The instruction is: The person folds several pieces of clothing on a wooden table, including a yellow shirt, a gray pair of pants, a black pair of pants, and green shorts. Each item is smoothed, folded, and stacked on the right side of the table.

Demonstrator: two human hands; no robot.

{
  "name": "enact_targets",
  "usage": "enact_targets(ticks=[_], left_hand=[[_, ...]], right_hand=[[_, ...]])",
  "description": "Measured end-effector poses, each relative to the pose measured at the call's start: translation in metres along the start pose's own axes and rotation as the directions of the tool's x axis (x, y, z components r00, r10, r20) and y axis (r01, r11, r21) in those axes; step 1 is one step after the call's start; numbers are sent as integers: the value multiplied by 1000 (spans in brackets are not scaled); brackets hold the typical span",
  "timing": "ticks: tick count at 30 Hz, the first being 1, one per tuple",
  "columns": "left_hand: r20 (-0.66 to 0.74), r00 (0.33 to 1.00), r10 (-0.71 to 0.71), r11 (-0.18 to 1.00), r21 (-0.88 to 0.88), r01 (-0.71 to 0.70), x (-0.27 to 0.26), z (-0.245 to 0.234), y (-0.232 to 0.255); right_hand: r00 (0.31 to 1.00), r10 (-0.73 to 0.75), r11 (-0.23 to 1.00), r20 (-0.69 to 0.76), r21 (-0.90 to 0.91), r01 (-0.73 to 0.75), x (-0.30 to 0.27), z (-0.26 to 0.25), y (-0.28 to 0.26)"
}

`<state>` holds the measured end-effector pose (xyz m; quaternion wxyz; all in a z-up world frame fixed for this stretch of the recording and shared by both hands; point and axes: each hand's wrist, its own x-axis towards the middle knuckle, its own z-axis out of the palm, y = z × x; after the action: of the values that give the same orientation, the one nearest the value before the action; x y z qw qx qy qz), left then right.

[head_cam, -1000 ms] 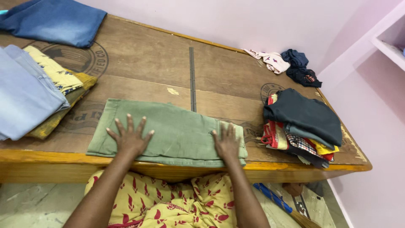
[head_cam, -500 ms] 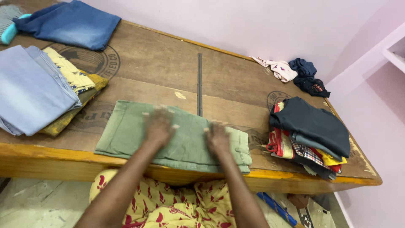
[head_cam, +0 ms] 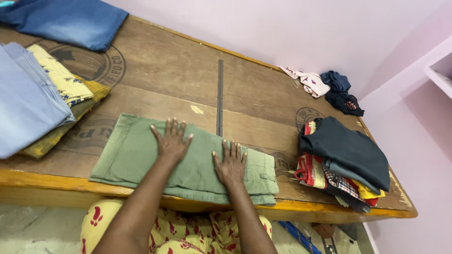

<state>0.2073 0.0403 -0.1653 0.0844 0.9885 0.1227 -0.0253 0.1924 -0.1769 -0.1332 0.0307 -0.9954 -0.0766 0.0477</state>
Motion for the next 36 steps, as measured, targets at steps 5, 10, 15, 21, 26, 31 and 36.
enact_targets(ticks=[5,10,15,21,26,31,36], left_hand=[[-18,995,-93,995,-24,93,8,3,-36],[-157,979,-130,990,37,137,5,5,-70],[-140,978,-158,980,102,173,-9,-4,-98],[-61,972,-226,971,66,230,-29,-17,-118],[-126,959,-253,967,-34,251,-41,-8,-139],[-179,949,-260,965,-81,249,-53,7,-153],[-172,960,-221,972,-118,203,-76,15,-166]], right_hand=[[998,10,999,-63,35,-7,4,-1,9],[995,74,996,-59,43,-72,14,1,23],[987,144,989,-75,39,-141,23,4,52],[970,196,980,-144,43,-192,24,18,99],[954,260,962,-149,128,-242,16,25,140],[941,318,936,-119,195,-292,-1,33,170],[944,320,930,-82,218,-296,-27,38,188]])
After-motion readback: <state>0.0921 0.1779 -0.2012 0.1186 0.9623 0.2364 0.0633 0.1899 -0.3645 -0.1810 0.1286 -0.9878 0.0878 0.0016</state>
